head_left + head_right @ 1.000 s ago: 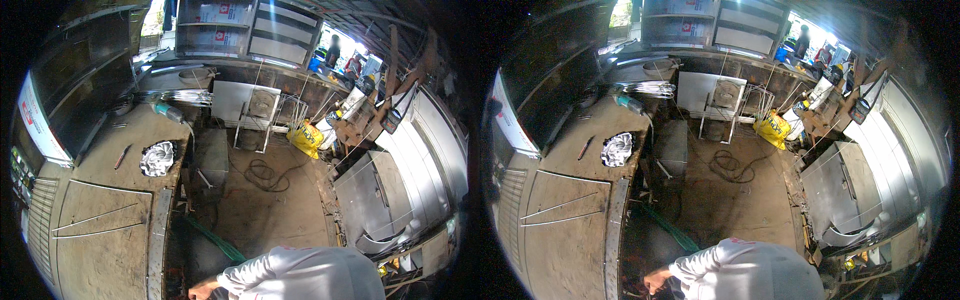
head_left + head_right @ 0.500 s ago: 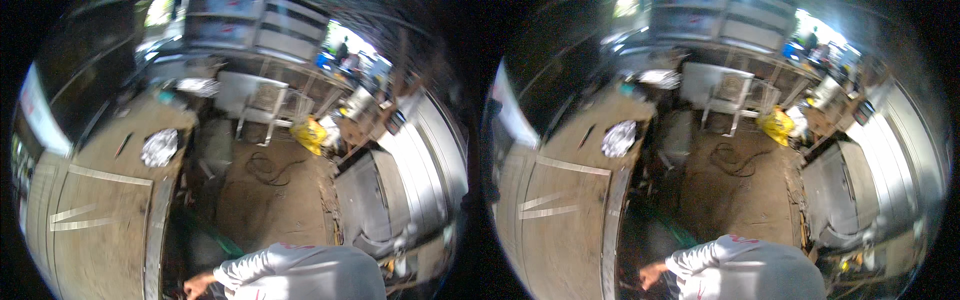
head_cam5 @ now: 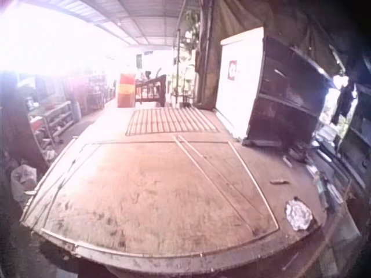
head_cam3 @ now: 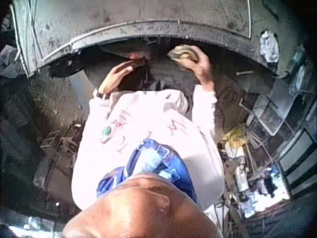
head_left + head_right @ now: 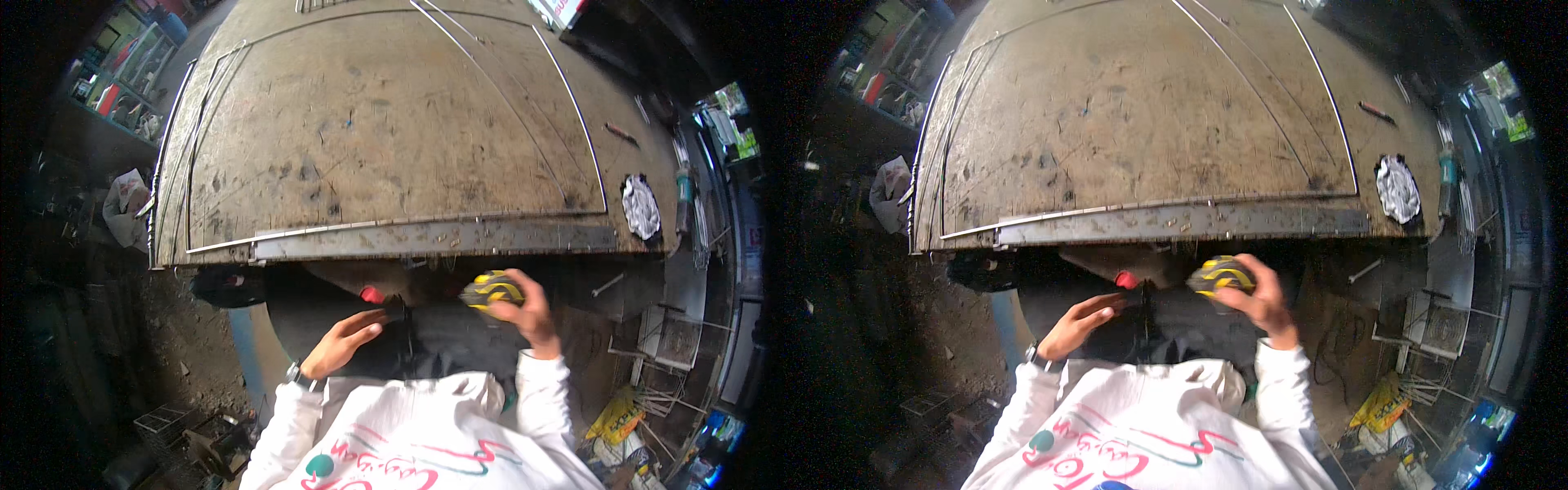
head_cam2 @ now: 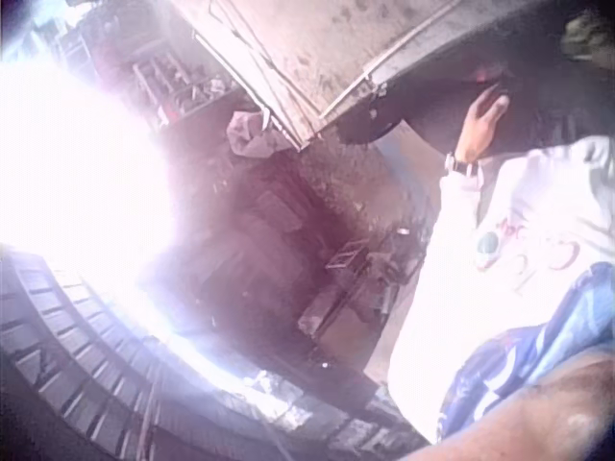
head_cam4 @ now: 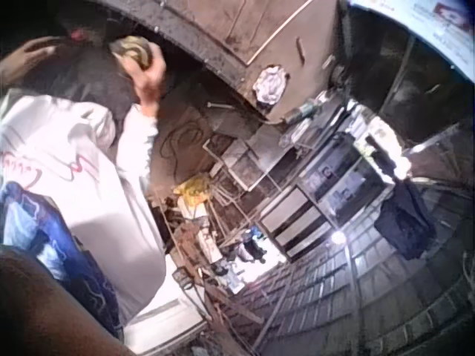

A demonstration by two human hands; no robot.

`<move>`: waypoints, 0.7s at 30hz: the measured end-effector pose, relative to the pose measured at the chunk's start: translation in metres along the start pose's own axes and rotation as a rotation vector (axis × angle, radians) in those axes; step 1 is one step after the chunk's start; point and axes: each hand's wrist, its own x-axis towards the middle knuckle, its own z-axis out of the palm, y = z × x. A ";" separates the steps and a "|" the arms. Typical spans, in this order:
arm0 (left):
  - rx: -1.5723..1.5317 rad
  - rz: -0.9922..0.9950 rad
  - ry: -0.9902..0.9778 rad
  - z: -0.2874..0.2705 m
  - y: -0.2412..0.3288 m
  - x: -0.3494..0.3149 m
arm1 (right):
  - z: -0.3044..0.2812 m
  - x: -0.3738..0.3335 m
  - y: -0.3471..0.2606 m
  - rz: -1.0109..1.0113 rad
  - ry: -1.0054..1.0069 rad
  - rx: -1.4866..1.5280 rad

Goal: The person uses a tape measure to measure a curved metal sheet on a workbench, then marks measured points with a marker. The person also positions thin metal rods along the sheet and continues measuring and marking.

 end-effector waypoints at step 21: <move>0.151 0.402 0.695 -0.094 0.025 -0.071 | -0.308 0.074 0.033 -0.439 1.020 -1.345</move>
